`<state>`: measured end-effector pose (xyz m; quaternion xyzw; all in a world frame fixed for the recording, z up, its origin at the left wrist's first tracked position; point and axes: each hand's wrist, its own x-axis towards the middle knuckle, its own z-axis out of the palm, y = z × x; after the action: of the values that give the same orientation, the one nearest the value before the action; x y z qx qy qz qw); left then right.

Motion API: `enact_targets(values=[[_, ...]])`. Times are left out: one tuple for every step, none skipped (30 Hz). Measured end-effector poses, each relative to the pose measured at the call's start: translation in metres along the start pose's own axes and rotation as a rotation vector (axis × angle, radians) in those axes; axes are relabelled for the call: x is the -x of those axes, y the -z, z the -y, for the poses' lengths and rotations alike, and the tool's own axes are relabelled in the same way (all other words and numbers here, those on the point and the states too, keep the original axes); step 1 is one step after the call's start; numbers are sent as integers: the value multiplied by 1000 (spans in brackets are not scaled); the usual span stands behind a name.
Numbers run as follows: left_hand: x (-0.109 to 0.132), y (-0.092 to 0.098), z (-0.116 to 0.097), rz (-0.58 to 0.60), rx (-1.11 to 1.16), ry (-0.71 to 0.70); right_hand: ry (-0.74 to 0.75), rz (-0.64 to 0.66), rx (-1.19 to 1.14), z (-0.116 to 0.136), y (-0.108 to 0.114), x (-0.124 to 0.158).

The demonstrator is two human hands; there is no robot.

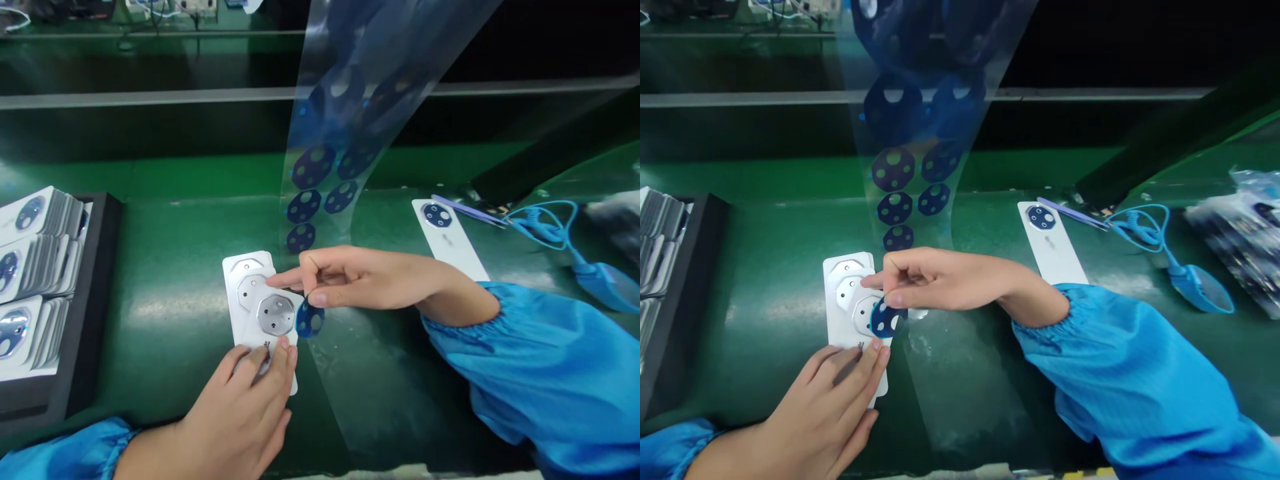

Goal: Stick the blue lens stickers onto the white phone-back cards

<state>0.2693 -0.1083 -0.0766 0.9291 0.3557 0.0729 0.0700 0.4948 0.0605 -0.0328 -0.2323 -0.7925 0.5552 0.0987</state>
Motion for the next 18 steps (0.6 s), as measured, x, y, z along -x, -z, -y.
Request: enact_targets(values=[[0,1,2,-21,86,27,-23,39,-141,-1,-1,-1],[-1,2,4,-58,202,71,-47,58,-267,-1,-3,-3],[-2,3,7,-107,339,135,-70,52,-362,-2,-7,-5],[-2,3,10,-167,479,216,-94,24,-415,-2,-11,-7],[-3,4,13,-229,606,306,-119,-4,-452,-1,-15,-9],[-4,5,16,-284,709,388,-144,-31,-486,0,-20,-11],[-5,5,19,-326,784,449,-165,-56,-520,1,-24,-12],[-5,5,21,-346,839,488,-182,-78,-546,2,-28,-13],[-5,4,23,-352,881,509,-194,-98,-558,3,-32,-13],[-6,4,24,-355,912,517,-199,-112,-560,4,-35,-14],[-6,3,25,-357,939,525,-199,-120,-555,5,-37,-14],[-6,2,25,-363,963,538,-200,-123,-550,5,-39,-14],[-6,1,25,-372,984,554,-199,-123,-546,5,-40,-14],[-6,0,25,-380,1003,569,-197,-123,-545,5,-41,-15],[-6,-1,25,-387,1021,580,-193,-124,-546,5,-41,-15],[-7,-1,25,-389,1037,588,-189,-127,-551,4,-42,-15],[-7,-1,25,-392,1049,594,-186,-129,-555,4,-42,-15],[-7,-2,25,-389,1057,600,-185,-133,-559,3,-42,-15]])
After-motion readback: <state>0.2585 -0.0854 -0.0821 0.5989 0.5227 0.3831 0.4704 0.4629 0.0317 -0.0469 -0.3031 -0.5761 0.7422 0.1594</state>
